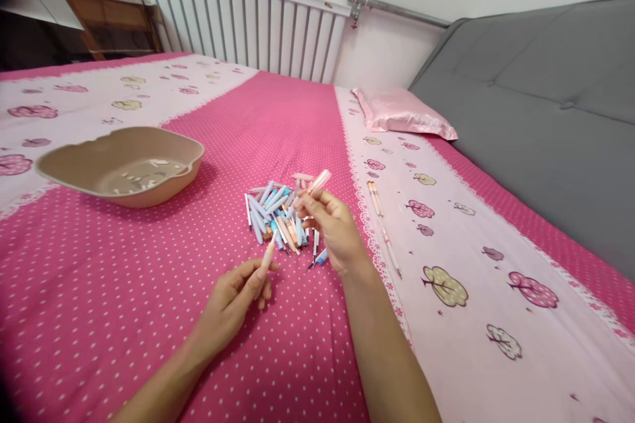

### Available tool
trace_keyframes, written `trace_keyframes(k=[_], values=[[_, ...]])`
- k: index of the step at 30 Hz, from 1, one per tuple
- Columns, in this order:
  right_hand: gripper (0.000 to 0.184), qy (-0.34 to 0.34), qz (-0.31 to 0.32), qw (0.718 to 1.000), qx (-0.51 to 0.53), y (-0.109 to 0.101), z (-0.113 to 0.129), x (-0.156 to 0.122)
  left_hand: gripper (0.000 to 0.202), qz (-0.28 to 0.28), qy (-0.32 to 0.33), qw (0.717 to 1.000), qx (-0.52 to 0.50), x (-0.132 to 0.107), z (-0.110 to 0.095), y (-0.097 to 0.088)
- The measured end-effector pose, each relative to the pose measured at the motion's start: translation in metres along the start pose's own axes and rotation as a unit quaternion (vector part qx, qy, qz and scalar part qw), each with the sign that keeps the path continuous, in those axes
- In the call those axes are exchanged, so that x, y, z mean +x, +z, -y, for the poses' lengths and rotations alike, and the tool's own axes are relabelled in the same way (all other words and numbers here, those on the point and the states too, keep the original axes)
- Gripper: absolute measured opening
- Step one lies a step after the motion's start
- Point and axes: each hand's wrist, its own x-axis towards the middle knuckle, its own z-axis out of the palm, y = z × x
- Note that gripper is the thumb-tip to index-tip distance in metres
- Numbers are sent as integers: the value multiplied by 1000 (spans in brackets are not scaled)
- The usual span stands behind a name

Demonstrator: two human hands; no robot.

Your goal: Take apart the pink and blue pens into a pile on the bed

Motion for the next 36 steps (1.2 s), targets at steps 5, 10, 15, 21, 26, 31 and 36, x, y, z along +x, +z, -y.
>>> trace_keyframes(k=[5, 10, 15, 21, 26, 31, 36], values=[[24, 8, -140, 928, -344, -31, -17, 16, 34, 1, 5, 1000, 19, -1, -1, -1], [27, 58, -139, 766, -625, -45, -44, 24, 35, 3, 3, 1000, 14, 0, 1, -1], [33, 17, -152, 742, -653, -31, -42, 20, 35, -45, -10, 998, -34, 1, -3, -1], [28, -87, 18, 807, -583, -1, -43, 12, 36, -81, -27, 993, -85, 3, -5, 0], [31, -61, 25, 771, -633, 11, -45, 4, 37, -83, -26, 993, -85, 3, -5, 1], [21, -66, 20, 773, -631, 9, -43, 5, 37, -84, -29, 993, -80, 2, -7, 2], [11, -104, -3, 809, -579, 5, -44, 10, 35, -81, -24, 993, -78, 3, -6, 2]])
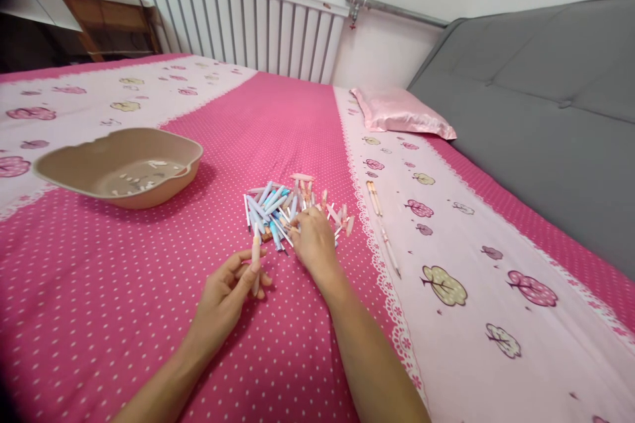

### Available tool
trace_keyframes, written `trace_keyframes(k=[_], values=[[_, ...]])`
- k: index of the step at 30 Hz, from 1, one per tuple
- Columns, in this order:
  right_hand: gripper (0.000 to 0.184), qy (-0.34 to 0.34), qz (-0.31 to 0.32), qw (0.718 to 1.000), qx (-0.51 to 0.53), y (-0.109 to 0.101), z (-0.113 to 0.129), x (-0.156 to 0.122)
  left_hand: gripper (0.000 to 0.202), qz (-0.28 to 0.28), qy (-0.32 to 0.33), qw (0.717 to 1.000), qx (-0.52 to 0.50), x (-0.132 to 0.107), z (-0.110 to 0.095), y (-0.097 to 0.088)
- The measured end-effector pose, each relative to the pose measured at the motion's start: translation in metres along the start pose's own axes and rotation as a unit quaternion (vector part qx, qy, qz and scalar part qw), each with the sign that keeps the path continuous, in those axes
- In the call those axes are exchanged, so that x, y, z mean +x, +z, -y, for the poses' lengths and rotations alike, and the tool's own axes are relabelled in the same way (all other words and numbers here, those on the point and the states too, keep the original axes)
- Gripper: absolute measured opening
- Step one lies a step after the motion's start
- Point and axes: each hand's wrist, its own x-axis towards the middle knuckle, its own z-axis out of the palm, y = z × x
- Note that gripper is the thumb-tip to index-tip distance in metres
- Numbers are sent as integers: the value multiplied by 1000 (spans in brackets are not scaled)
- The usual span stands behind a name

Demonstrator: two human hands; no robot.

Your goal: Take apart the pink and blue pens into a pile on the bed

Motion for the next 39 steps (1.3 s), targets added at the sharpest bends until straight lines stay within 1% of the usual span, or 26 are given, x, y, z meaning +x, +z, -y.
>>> trace_keyframes(k=[1, 3, 4, 7, 10, 12, 14, 18, 21, 25, 29, 31, 33, 36, 39], values=[[12, -10, -10, 999, 32, -1, 0, 1, 34, 2, 1, 1000, 1, 0, 0, 0], [14, -32, -25, 991, 131, -3, 0, 2, 34, 6, 4, 1000, 4, 0, 1, -1], [16, -39, -25, 980, 193, -4, 1, 3, 34, 8, 6, 1000, 7, 0, 1, -1], [22, -39, -6, 933, 357, -7, 2, 5, 34, 13, 9, 1000, 12, 0, 1, -2], [31, -2, 42, 899, 435, -10, 4, 6, 33, 15, 12, 1000, 19, -1, 2, -2], [33, 20, 73, 888, 453, -13, 4, 5, 33, 18, 16, 999, 25, -1, 2, -2], [33, 36, 84, 880, 467, -17, 5, 4, 34, 21, 19, 999, 28, -1, 3, -2], [27, 65, 53, 854, 514, -22, 3, 3, 34, 21, 20, 999, 30, -1, 3, -3], [25, 69, 28, 835, 546, -23, 1, 2, 35, 24, 22, 999, 32, 0, 4, -3], [17, 75, 26, 788, 611, -23, 1, 2, 36, 24, 26, 998, 45, -1, 5, -3], [19, 102, 75, 731, 670, -23, 1, 3, 35, 26, 28, 998, 46, -1, 5, -2], [18, 114, 99, 714, 684, -23, 1, 3, 37, 27, 25, 998, 43, -1, 4, -2], [18, 123, 107, 713, 682, -22, 0, 4, 39, 28, 24, 998, 49, -1, 4, -3], [19, 125, 114, 722, 671, -20, 0, 5, 41, 32, 27, 997, 66, 0, 6, -3], [20, 127, 120, 719, 673, -19, 2, 4, 43, 37, 29, 996, 81, 0, 8, -4]])
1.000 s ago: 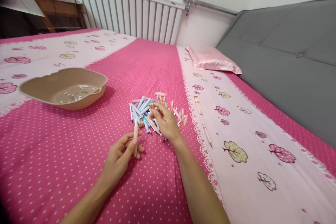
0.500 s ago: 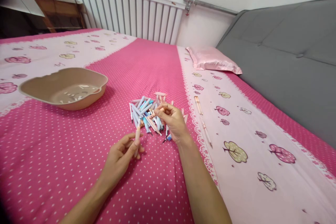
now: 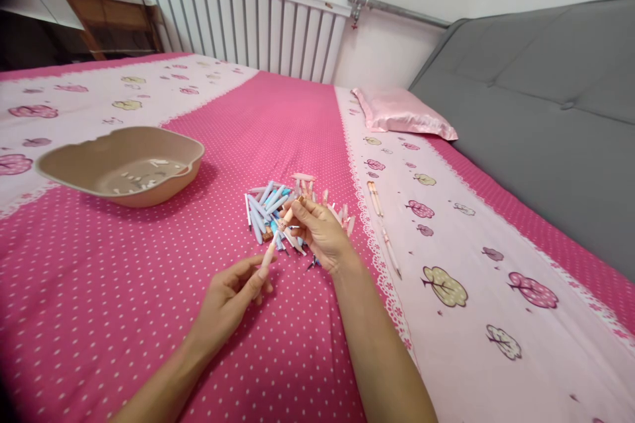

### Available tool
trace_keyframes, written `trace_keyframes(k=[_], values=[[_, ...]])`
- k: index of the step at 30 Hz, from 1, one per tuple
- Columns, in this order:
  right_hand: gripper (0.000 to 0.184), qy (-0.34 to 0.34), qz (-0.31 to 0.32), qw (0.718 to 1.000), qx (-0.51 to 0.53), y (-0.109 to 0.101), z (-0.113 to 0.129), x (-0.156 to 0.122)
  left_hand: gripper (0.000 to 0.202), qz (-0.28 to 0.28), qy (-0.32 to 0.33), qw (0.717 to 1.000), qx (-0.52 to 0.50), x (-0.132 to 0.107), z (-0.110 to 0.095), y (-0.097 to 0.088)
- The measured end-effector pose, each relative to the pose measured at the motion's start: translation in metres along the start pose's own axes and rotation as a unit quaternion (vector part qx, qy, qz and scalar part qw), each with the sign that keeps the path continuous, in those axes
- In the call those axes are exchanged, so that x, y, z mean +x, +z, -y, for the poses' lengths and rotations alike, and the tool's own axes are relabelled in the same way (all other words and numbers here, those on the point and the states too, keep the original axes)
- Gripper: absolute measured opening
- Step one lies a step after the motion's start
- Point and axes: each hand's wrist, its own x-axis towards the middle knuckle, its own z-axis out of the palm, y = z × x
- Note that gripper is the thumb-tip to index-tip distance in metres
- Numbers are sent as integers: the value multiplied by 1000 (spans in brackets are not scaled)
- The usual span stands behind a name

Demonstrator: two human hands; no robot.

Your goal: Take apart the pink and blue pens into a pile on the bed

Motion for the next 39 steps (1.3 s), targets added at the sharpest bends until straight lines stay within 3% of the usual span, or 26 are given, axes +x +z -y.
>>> trace_keyframes(k=[12, 27, 39], values=[[19, 11, 43, 998, -53, 7, -3, -5, 45, 5, -6, 1000, 3, -1, 0, -1], [31, 46, 119, 980, -154, 7, -2, -10, 40, 18, 7, 1000, -15, -2, -1, -1], [34, 60, 98, 980, -161, 9, -3, -10, 38, 28, 10, 1000, -9, -2, -3, 0]])
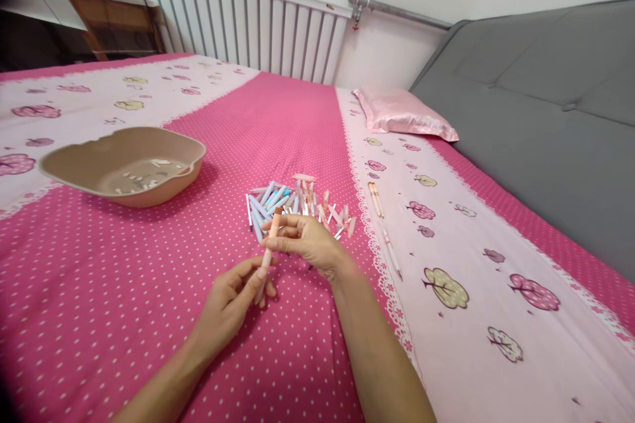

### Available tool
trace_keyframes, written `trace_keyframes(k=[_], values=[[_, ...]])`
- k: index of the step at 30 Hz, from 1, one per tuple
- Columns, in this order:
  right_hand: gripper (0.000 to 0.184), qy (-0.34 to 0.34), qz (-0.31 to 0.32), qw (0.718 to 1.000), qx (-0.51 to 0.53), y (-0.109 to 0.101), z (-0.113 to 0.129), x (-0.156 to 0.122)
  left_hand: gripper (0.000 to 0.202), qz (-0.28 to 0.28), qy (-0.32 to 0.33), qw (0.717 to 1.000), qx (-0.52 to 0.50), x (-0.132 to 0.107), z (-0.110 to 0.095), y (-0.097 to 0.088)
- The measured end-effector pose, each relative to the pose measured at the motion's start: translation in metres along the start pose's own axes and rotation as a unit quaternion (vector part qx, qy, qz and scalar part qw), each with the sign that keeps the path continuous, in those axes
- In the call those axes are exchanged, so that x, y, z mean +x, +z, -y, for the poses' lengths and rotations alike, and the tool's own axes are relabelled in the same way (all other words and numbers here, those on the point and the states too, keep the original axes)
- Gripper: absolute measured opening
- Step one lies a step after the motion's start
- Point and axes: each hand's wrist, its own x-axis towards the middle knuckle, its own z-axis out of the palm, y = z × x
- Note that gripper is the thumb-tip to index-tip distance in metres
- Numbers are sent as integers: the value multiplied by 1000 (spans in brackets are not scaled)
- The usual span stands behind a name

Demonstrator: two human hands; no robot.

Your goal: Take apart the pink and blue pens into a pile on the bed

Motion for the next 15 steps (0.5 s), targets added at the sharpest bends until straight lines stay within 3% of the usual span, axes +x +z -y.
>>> trace_keyframes(k=[11, 15], values=[[29, -24, -43, 997, -60, 11, -2, 2, 28, -1, -2, 1000, -19, 0, -1, 0], [42, -16, 24, 1000, 9, 8, 3, -2, 32, -1, -8, 1000, -30, -1, -1, 0]])
